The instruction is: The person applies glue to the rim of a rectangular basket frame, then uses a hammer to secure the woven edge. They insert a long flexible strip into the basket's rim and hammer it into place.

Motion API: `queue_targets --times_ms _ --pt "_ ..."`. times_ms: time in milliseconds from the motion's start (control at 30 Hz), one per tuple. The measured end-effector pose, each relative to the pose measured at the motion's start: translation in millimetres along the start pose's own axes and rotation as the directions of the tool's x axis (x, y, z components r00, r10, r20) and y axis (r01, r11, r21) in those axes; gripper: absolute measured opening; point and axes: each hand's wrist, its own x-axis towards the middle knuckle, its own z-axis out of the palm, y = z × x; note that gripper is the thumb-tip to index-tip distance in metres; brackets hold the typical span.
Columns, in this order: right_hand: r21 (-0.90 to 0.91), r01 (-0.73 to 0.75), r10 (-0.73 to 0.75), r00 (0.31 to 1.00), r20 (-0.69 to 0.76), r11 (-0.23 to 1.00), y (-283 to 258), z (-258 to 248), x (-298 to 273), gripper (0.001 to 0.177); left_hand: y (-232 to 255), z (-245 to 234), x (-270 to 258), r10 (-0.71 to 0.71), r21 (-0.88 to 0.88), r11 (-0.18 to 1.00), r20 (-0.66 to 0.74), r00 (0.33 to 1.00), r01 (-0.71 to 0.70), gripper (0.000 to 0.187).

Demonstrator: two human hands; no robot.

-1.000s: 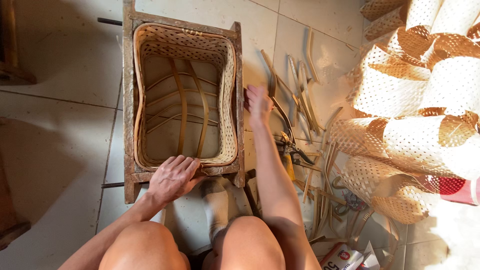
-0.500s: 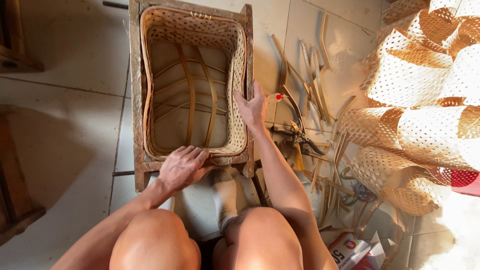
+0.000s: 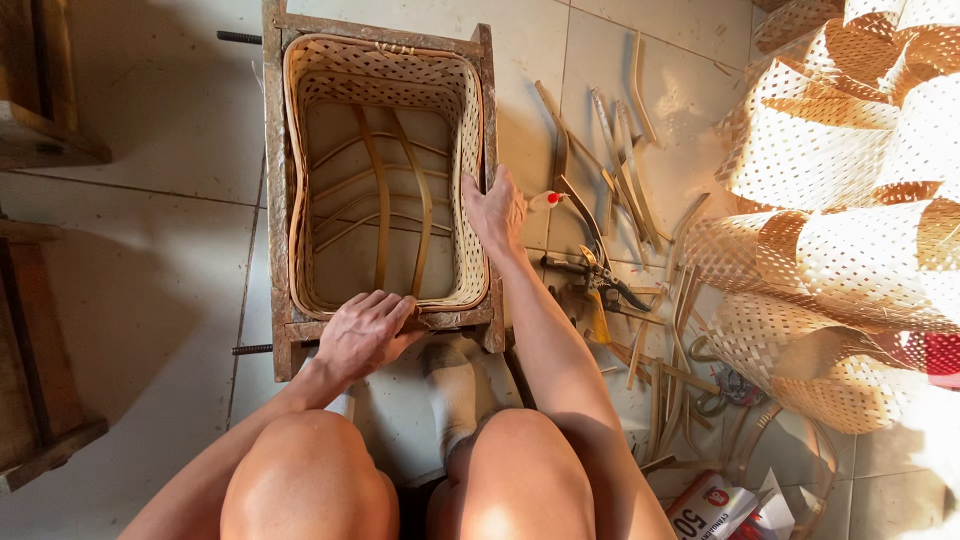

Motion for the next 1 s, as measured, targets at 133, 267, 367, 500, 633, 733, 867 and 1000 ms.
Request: queue_targets --times_ms 133,267,367,500,633,733,867,1000 --pt "0.050 0.090 -0.088 0.995 -0.046 0.995 9 3 7 0.036 -2 3 -1 0.003 0.009 1.000 0.030 1.000 -0.003 0.042" --pt "0.038 0.138 -0.134 0.987 -0.088 0.990 6 -4 4 0.038 -5 3 0 0.019 -0.004 1.000 0.040 0.999 -0.019 0.041" --pt "0.083 0.069 -0.068 0.998 -0.014 0.994 1 -10 1 0.036 -6 2 0 0.024 -0.022 0.999 0.042 0.999 -0.023 0.041" --pt "0.080 0.078 -0.078 0.997 -0.003 0.994 -3 -16 1 0.035 -7 1 -1 0.021 -0.047 0.999 0.064 0.998 -0.018 0.043" --pt "0.047 0.160 -0.157 0.985 -0.069 0.986 9 -11 6 0.032 -8 -8 -3 -0.028 -0.119 0.992 0.040 0.999 0.033 0.062" --pt "0.147 0.122 -0.120 0.993 -0.018 0.982 20 4 15 0.043 -8 -11 -1 -0.064 -0.150 0.986 0.071 0.995 0.074 0.066" --pt "0.065 0.208 -0.201 0.975 -0.099 0.976 23 9 17 0.070 -14 -8 -1 -0.077 -0.150 0.983 0.180 0.981 0.105 0.046" --pt "0.068 0.007 -0.019 0.981 0.191 0.998 -6 -17 -4 0.105 -10 -9 -3 -0.114 -0.152 0.978 0.199 0.973 0.145 0.046"
